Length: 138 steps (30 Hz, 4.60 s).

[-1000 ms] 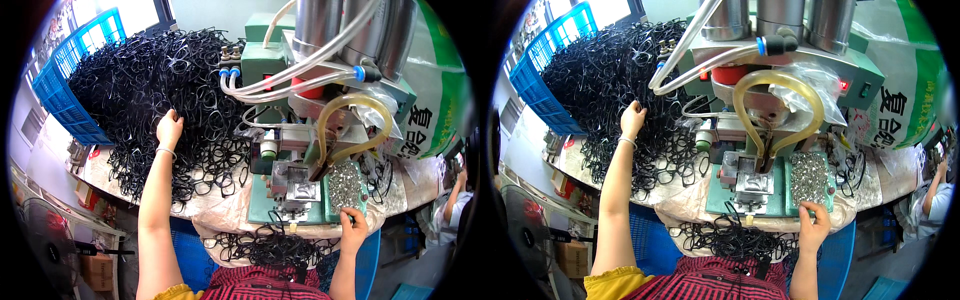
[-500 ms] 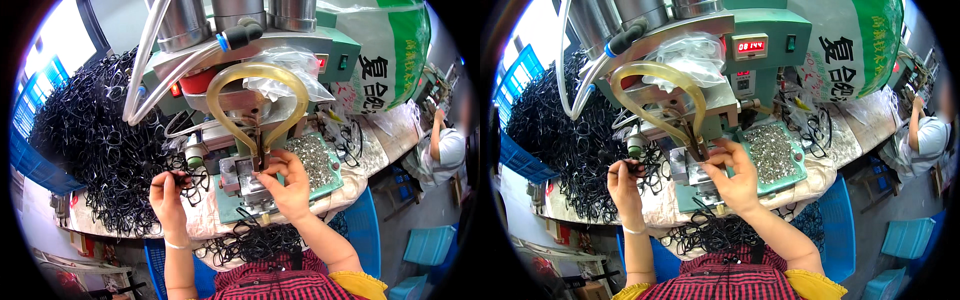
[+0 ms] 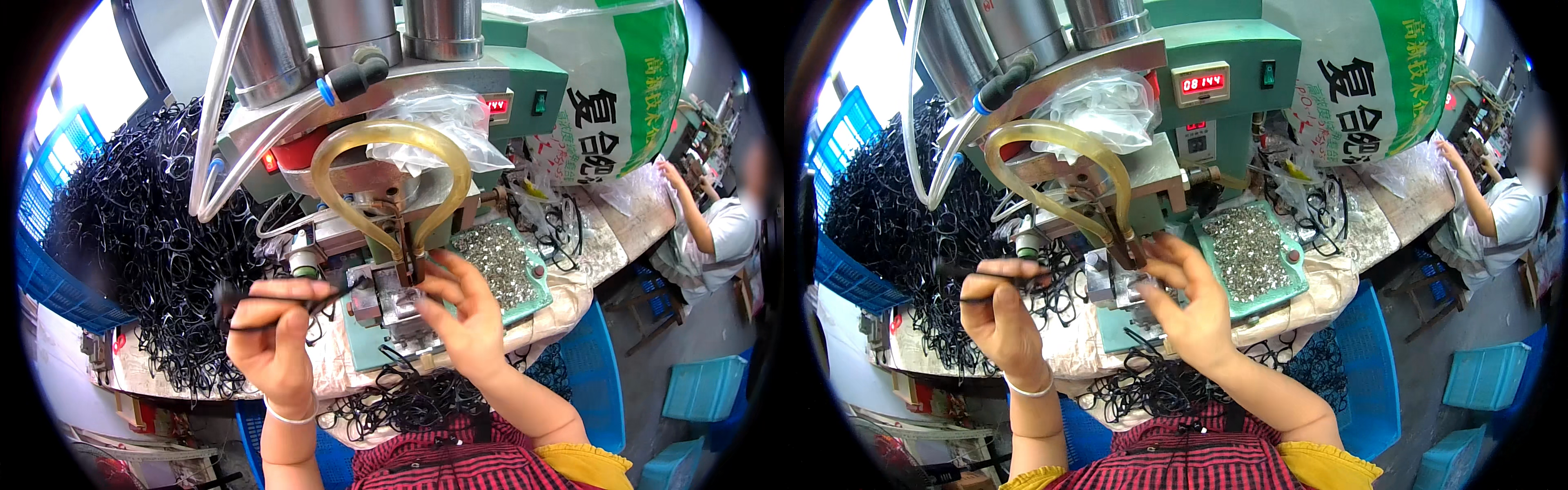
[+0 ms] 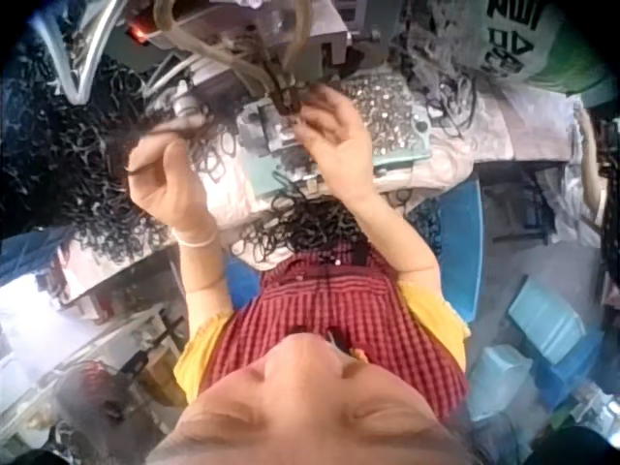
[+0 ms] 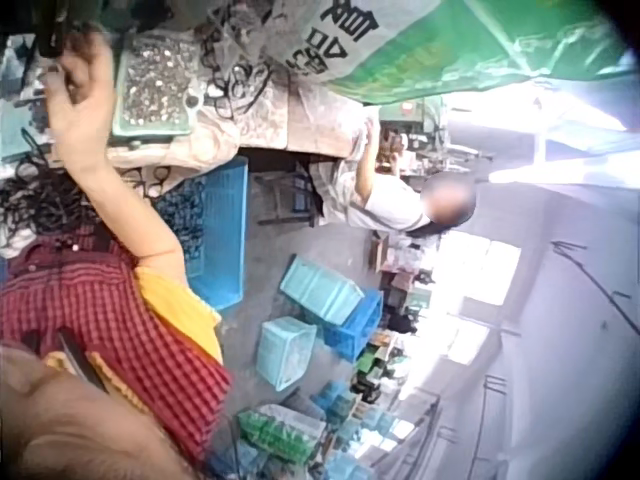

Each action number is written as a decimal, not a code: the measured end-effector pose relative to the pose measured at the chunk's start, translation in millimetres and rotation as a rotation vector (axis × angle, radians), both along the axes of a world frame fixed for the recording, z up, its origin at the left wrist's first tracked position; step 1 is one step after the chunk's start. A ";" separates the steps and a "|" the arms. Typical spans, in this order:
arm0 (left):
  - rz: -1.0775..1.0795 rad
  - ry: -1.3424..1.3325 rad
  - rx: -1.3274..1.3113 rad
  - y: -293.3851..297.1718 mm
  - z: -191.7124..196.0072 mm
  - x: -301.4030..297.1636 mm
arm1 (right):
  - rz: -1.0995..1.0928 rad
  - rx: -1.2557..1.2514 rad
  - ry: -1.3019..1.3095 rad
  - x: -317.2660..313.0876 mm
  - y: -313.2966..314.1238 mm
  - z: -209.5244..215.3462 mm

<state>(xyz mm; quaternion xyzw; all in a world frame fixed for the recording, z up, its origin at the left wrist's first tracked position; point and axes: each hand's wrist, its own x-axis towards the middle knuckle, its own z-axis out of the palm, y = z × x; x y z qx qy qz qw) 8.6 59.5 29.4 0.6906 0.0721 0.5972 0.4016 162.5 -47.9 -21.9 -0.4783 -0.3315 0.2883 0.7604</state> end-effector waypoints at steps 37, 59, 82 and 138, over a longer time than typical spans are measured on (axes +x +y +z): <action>0.067 0.539 0.638 -37.0 -47.5 4.5 | -0.689 -0.635 -1.175 102.5 -75.2 -86.1; 0.354 0.515 0.491 -40.2 -76.0 -49.0 | -0.556 -0.290 -0.429 129.6 -45.5 -99.6; 0.549 0.671 -0.153 113.7 -135.9 -79.1 | -0.629 -0.492 -0.694 94.9 -105.8 -78.0; -0.942 0.374 -1.392 -57.3 -65.9 28.8 | -0.293 -0.619 -1.624 78.2 -13.5 -79.3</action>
